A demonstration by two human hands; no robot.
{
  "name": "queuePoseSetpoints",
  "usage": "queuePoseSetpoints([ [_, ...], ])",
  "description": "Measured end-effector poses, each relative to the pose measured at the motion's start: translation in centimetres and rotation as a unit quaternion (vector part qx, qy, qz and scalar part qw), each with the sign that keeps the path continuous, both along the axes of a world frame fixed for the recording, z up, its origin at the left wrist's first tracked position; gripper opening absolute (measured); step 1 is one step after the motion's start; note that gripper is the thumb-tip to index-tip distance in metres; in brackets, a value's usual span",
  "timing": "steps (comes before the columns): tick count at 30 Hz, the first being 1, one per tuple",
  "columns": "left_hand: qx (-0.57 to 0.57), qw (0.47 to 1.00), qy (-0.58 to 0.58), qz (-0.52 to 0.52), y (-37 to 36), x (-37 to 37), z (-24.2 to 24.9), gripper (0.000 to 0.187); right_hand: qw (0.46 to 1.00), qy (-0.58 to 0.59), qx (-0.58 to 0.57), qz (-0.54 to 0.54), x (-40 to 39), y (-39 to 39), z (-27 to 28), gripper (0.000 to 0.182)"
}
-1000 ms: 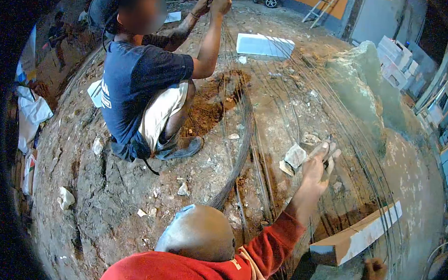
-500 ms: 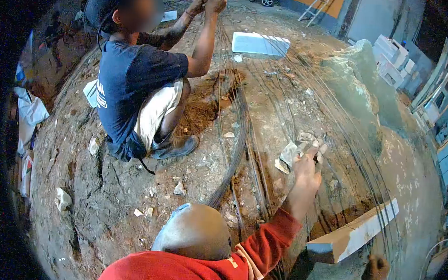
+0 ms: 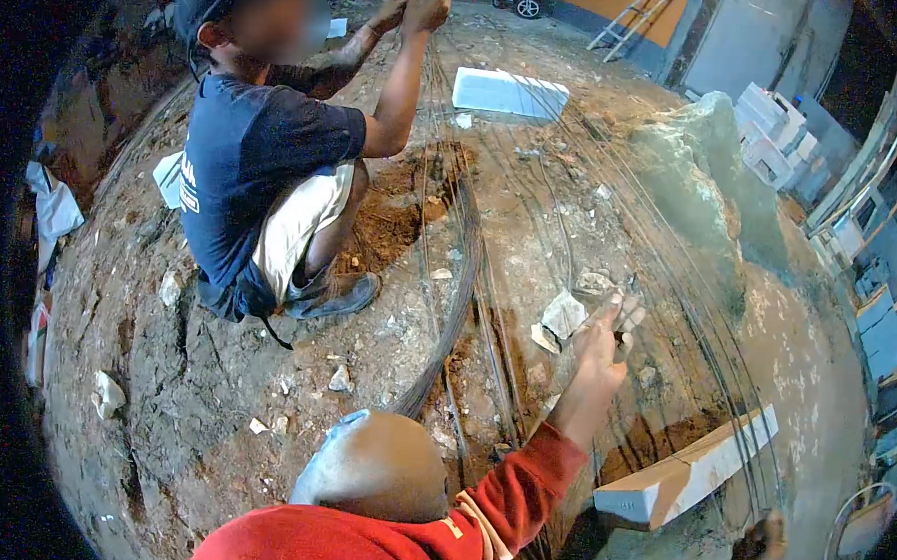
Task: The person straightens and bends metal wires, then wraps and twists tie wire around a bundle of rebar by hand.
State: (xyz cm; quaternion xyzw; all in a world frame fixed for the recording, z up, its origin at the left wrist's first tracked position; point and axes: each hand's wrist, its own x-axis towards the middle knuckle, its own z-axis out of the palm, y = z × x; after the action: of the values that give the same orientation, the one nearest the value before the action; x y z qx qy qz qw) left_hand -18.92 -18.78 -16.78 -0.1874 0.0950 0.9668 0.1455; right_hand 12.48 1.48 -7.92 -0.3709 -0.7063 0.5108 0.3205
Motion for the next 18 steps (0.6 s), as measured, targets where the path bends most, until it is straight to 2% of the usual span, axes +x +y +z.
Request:
queuePoseSetpoints([
  [1, 0.026, 1.000, -0.013, -0.003, 0.0, -0.1, -0.3, 0.024, 0.959, 0.210, -0.186, -0.041, -0.4, -2.0, 1.6, 0.014],
  [2, 0.050, 0.998, -0.025, -0.008, 0.0, -0.2, -0.6, 0.023, 0.959, 0.210, -0.185, -0.042, 0.8, -0.9, 1.5, 0.014],
  [3, 0.035, 0.997, -0.066, -0.015, -0.1, -0.4, -0.4, 0.019, 0.967, 0.141, -0.148, 0.150, 2.9, 0.9, 0.7, 0.013],
  [4, 0.033, 0.997, -0.066, -0.019, 0.3, -0.4, -0.9, 0.019, 0.934, 0.067, -0.105, 0.334, 4.2, 1.9, 0.2, 0.013],
  [5, 0.025, 0.998, -0.054, -0.005, 0.6, -0.6, -1.5, 0.018, 0.893, -0.078, 0.000, 0.443, 4.0, 1.4, 0.5, 0.014],
  [6, 0.017, 0.999, -0.043, 0.011, 0.9, -0.8, -2.1, 0.017, 0.893, -0.079, 0.000, 0.443, 3.5, 0.8, 0.3, 0.014],
  [7, 0.018, 0.999, -0.042, 0.012, 0.8, -0.7, -1.7, 0.017, 0.880, -0.242, 0.045, 0.406, 2.6, 0.0, -0.5, 0.015],
  [8, -0.017, 0.998, -0.054, 0.028, 0.8, -0.4, -1.2, 0.018, 0.841, -0.399, 0.088, 0.355, 2.0, -0.6, -0.7, 0.016],
  [9, -0.052, 0.996, -0.067, 0.042, 0.7, 0.0, -0.9, 0.018, 0.828, -0.479, 0.161, 0.245, 1.4, -1.1, -0.3, 0.017],
  [11, -0.043, 0.995, -0.072, 0.050, 0.8, 0.3, -0.9, 0.018, 0.930, -0.337, 0.116, 0.089, 2.1, 2.1, -1.4, 0.016],
  [12, -0.032, 0.995, -0.077, 0.063, 0.8, 0.3, -0.9, 0.018, 0.962, -0.254, 0.100, 0.007, 2.1, 2.7, -1.0, 0.017],
  [14, -0.017, 0.993, -0.096, 0.064, 0.8, -0.1, -1.1, 0.018, 0.999, -0.048, -0.014, -0.006, 3.8, 6.6, -0.7, 0.021],
  [15, -0.003, 0.992, -0.113, 0.063, 1.0, -0.4, -1.4, 0.019, 0.991, 0.088, -0.099, -0.032, 3.3, 3.7, 1.5, 0.025],
  [16, -0.002, 0.992, -0.113, 0.064, 1.3, -0.7, -1.9, 0.019, 0.991, 0.088, -0.098, -0.031, 4.4, 2.6, 2.7, 0.025],
  [17, 0.000, 0.993, -0.106, 0.046, 1.9, -0.9, -2.9, 0.018, 0.995, -0.010, -0.058, 0.081, 5.7, 1.9, 3.6, 0.021],
  [18, -0.001, 0.995, -0.097, 0.030, 2.0, -1.2, -3.5, 0.017, 0.975, -0.106, -0.019, 0.192, 6.8, 1.3, 4.1, 0.018],
])
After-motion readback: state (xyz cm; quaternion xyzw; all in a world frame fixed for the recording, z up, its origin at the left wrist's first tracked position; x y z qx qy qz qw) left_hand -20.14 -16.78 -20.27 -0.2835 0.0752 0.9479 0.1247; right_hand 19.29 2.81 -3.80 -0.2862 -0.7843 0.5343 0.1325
